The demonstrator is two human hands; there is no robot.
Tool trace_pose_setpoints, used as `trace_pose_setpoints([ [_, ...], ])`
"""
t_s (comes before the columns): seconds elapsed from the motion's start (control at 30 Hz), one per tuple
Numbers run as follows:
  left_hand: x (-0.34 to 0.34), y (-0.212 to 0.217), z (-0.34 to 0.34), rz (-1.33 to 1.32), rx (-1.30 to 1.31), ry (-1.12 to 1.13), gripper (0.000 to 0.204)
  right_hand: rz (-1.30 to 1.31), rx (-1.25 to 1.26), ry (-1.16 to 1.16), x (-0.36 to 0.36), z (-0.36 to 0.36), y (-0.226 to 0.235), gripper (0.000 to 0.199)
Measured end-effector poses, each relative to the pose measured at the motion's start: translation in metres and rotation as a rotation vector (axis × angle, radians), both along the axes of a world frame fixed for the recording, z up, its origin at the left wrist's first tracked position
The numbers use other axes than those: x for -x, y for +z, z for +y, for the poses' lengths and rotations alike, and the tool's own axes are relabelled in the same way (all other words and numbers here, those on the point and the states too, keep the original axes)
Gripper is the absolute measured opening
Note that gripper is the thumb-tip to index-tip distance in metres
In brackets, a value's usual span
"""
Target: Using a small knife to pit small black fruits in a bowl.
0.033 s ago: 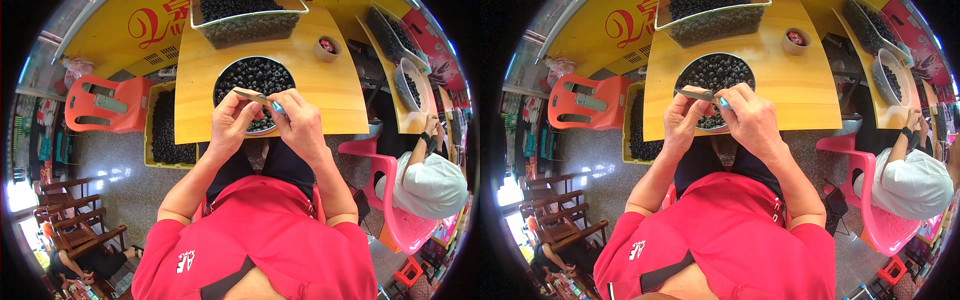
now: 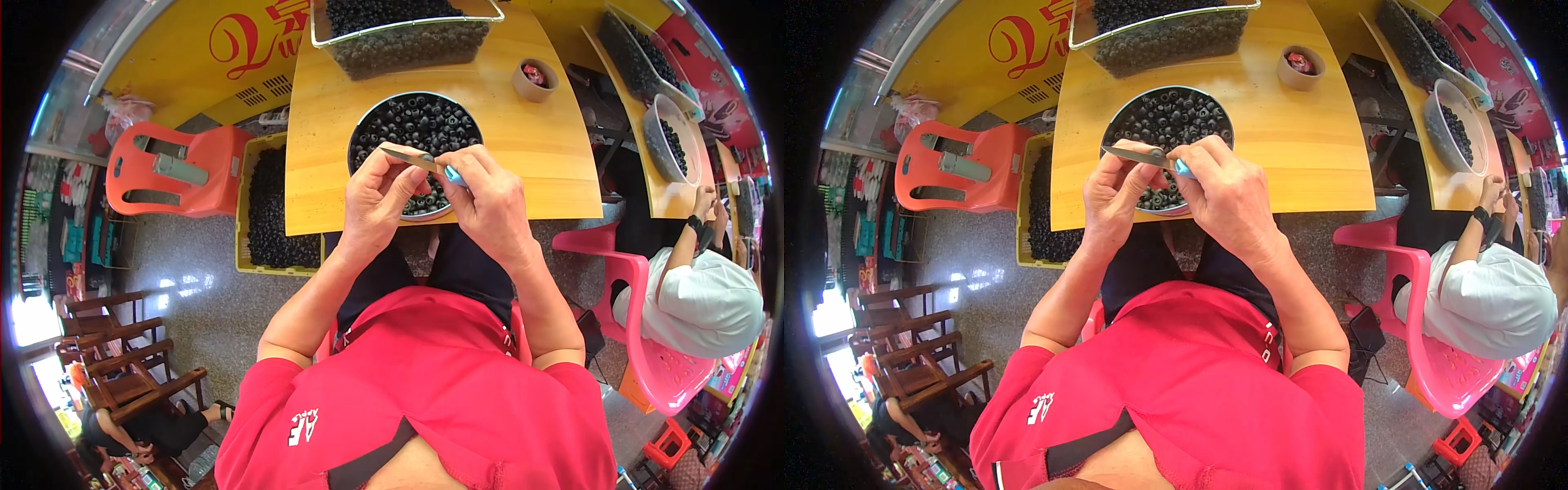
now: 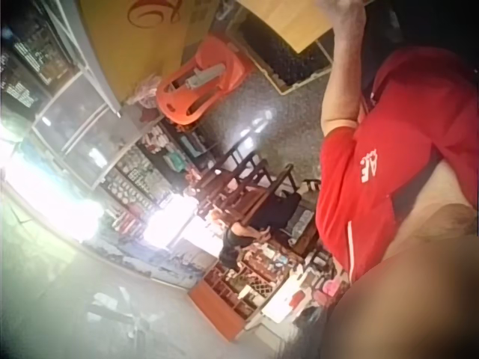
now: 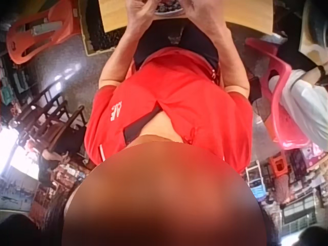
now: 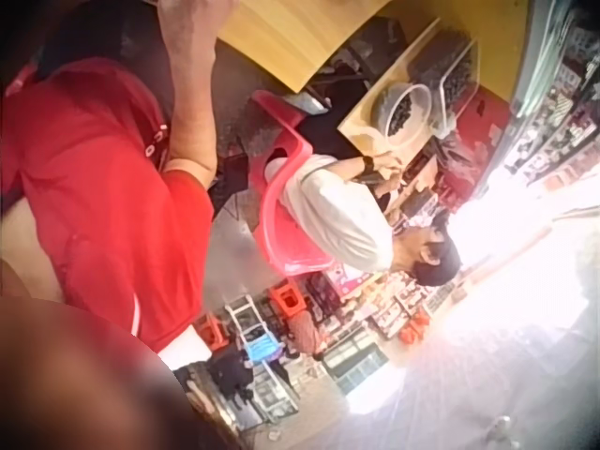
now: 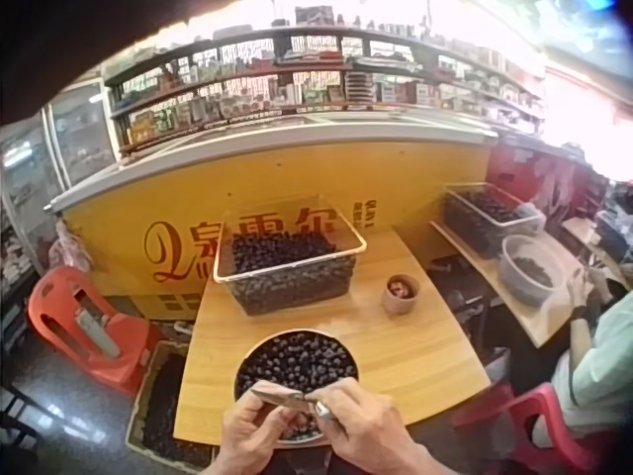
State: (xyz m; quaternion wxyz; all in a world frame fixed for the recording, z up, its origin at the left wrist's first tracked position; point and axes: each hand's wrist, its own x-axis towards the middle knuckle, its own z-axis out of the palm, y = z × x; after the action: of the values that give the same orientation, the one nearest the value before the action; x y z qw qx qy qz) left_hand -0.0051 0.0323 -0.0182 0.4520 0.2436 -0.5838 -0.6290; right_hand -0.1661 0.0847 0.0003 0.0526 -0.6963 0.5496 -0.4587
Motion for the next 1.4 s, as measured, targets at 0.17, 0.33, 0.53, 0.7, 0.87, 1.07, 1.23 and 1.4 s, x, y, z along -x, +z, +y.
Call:
trace_pose_setpoints([
  [0.17,-0.002,-0.004,-0.003,0.022,0.014,0.008,0.011,0.019,-0.015,0.002,0.003,-0.002,-0.001,0.018],
  [0.33,-0.005,-0.003,-0.006,-0.006,0.057,0.000,0.007,0.020,-0.033,0.005,0.002,-0.002,-0.001,0.018],
  [0.53,-0.015,-0.001,-0.006,0.150,0.099,-0.165,0.016,0.131,-0.179,-0.139,0.007,-0.006,-0.010,0.014],
  [0.7,-0.016,-0.001,-0.007,0.080,0.012,-0.146,0.013,-0.328,-0.150,0.037,0.001,-0.006,0.000,0.010],
  [0.87,-0.013,0.001,-0.003,-0.001,0.123,-0.011,0.017,-0.782,-0.464,0.177,-0.010,0.002,0.013,0.016],
  [1.07,-0.013,-0.002,-0.002,-0.029,0.270,0.038,0.020,-1.061,-0.488,0.209,-0.017,0.002,0.005,0.017],
  [1.23,-0.014,0.000,0.001,0.011,0.160,-0.004,0.018,-1.053,-0.473,0.204,-0.019,0.003,0.003,0.018],
  [1.4,-0.014,-0.006,-0.001,0.081,0.056,-0.028,0.013,-0.100,-0.009,0.046,-0.011,0.004,0.004,0.009],
])
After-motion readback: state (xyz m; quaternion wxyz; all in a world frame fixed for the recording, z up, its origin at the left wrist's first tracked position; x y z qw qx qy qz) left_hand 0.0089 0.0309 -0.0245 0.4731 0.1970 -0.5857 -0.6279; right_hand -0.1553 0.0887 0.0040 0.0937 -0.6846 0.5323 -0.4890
